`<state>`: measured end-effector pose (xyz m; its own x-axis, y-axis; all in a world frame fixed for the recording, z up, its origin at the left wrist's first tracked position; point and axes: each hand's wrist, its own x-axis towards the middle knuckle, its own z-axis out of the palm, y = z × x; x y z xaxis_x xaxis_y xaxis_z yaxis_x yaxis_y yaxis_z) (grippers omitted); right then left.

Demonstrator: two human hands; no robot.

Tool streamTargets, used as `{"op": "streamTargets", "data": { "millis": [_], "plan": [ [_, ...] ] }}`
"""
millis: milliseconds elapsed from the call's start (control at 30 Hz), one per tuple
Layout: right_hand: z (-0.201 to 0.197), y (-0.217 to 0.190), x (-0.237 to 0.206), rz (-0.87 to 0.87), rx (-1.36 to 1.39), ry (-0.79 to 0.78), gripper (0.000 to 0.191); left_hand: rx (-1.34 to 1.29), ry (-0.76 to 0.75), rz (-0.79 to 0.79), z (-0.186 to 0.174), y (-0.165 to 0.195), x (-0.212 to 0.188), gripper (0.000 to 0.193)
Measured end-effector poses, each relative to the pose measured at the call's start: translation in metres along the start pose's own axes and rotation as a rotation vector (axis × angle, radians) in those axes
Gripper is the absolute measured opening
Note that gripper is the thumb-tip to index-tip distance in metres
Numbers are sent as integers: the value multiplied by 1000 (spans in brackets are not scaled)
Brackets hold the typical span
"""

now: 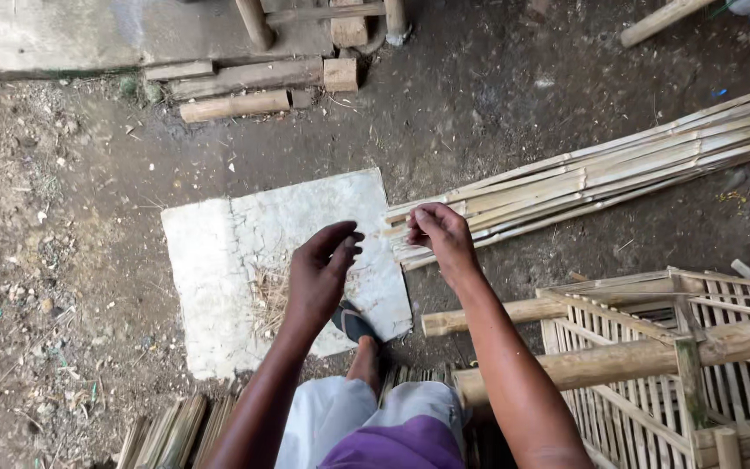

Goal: The person assembles a bamboo chair by hammering nails into slats to secure them to the frame. They retrieve additional bamboo slats and nails from nearby piles and a container, then continue fastening the slats to the chair structure.

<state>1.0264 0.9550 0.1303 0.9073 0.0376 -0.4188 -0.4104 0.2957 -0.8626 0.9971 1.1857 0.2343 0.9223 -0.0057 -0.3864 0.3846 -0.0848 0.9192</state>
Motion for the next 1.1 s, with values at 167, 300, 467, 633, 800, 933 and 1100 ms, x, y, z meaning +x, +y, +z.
{"op": "streamTargets", "data": {
  "millis": [167, 300, 467, 633, 800, 933, 1100],
  "plan": [
    [42, -4, 33, 16, 89, 97, 18, -11, 4, -86, -46, -4, 25, 34],
    [77, -43, 49, 30, 107, 38, 17, -93, 21, -50, -61, 19, 51, 33],
    [83, -123, 86, -64, 62, 9, 18, -169, -84, 73, -32, 66, 106, 32],
    [49, -189, 133, -113, 32, 21, 20, -229, -291, 132, 43, 116, 194, 31],
    [2, -250, 250, -117, 10, 24, 21, -202, -336, 182, 105, 154, 320, 31],
    [-31, -324, 384, -105, -55, -26, 20, -136, -280, 122, 144, 208, 463, 29],
    [-59, -420, 496, -71, -188, -66, 20, -218, -224, 172, 198, 282, 606, 26]
  ]
}}
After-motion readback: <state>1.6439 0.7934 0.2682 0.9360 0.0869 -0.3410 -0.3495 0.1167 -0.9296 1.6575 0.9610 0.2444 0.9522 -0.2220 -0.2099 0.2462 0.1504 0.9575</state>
